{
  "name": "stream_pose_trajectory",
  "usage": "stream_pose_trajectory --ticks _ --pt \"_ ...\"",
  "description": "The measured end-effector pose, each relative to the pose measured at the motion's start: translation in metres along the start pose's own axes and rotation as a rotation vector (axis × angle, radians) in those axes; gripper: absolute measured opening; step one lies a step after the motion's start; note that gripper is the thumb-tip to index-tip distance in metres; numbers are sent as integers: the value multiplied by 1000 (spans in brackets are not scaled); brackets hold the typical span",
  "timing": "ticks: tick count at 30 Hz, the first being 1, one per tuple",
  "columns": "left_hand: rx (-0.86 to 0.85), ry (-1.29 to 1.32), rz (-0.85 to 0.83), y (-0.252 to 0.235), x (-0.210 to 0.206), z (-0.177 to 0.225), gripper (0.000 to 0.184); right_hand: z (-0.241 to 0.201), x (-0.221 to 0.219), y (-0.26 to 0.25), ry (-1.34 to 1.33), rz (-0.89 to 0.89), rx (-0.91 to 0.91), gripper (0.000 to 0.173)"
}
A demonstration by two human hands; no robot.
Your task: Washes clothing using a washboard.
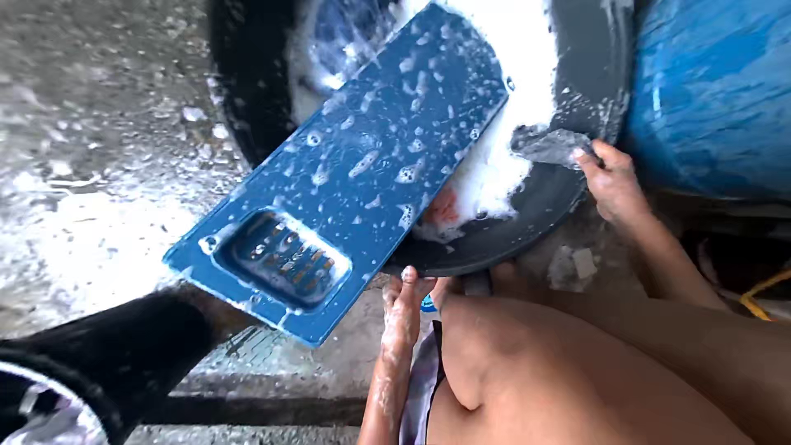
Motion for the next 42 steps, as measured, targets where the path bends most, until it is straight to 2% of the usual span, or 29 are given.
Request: stream_pose_trajectory --ticks 4,7,10,14,15,17,19,21,22,25,29,32,35,38,40,42 --pt "-11 5 -20 -3 0 -2 26 -3 -4 -3 141 138 27 42" --pt "-7 5 -26 -4 -1 -3 30 -6 -4 0 191 129 33 46" --pt "-38 -21 26 -5 8 2 29 -9 -6 8 136 122 -6 45" --pt "-161 -33 184 -14 38 30 40 -2 -18 30 -10 109 -45 39" --pt "-178 -64 167 -16 48 33 42 1 -22 37 -40 104 -52 38" --pt "-175 -209 11 -17 64 34 44 2 -29 48 -97 90 -47 38" --pt "-123 -320 -136 -6 77 35 66 1 -31 50 -104 88 -41 38" --pt "-102 -242 -168 2 85 50 88 0 -32 46 -56 106 -38 39" --pt "-128 -237 -154 2 85 61 90 0 -32 45 -30 128 -35 38" --pt "-266 -342 -25 -26 75 102 62 0 -32 45 11 142 -39 39" --pt "-382 -392 71 -107 80 159 56 2 -32 45 7 157 -42 41" --pt "-412 -406 -10 -149 75 187 47 4 -33 43 -7 175 -64 42" --pt "-513 -619 -21 -171 60 187 56 2 -34 44 -10 230 -53 39" --pt "-638 -891 236 -169 54 175 54 -2 -34 44 19 220 -86 41" --pt "-597 -1027 385 -157 47 168 54 -9 -27 38 57 216 -89 40" --pt "-532 -1046 473 -135 41 152 55 -18 -14 17 121 206 -57 34"
Point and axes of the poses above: each hand's wrist, its own y-axis away from the middle knuckle, its own x-axis out of the back of the hand, z = x × y, the point moved 5 cm from there along -y, towards the middle knuckle, and after that the axes turned 10 degrees about -x, right-handed, at the moved point
